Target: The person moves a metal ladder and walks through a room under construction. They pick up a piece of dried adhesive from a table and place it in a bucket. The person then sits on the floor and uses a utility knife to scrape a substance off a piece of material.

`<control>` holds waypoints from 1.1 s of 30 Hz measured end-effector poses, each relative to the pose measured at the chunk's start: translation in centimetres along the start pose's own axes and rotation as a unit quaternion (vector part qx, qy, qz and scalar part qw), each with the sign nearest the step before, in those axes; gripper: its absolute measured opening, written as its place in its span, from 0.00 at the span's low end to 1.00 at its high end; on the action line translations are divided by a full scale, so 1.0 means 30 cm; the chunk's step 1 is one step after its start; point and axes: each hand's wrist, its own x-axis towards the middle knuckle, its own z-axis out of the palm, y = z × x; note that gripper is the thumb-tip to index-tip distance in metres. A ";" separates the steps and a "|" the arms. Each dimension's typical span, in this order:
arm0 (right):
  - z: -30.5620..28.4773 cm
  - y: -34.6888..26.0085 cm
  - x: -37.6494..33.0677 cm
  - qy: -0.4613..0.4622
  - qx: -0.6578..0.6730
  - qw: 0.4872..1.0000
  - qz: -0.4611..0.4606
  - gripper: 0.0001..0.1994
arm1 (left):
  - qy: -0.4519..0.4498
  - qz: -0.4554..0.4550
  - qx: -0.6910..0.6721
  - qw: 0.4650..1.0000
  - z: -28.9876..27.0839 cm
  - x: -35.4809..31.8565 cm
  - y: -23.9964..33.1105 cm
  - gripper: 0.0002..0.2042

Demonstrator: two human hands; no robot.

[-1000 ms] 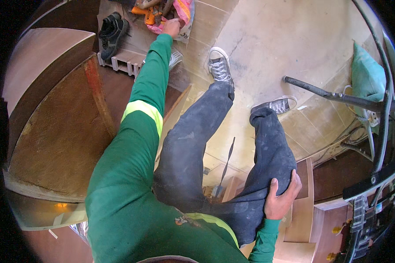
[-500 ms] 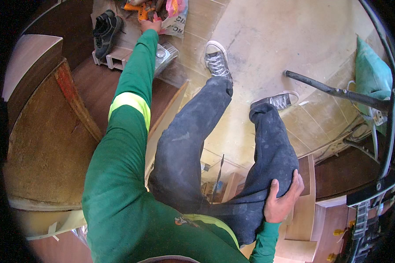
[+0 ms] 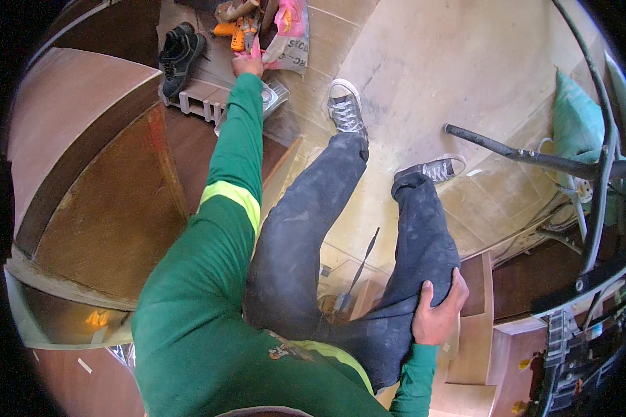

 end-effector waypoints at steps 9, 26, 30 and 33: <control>0.015 -0.029 -0.005 -0.013 -0.017 1.000 -0.002 0.30 | -0.100 -0.052 -0.311 0.944 0.197 -0.386 0.070 0.27; 0.041 -0.053 -0.016 -0.005 -0.032 0.999 0.002 0.30 | -0.090 0.226 0.008 0.970 0.119 -0.270 0.623 0.38; 0.040 -0.056 -0.006 -0.011 -0.032 0.999 0.005 0.29 | 0.064 0.415 0.084 0.904 0.266 -0.366 0.490 0.26; 0.042 -0.044 0.003 -0.019 -0.032 0.999 -0.013 0.29 | -0.101 0.524 0.110 0.838 0.323 -0.560 0.259 0.23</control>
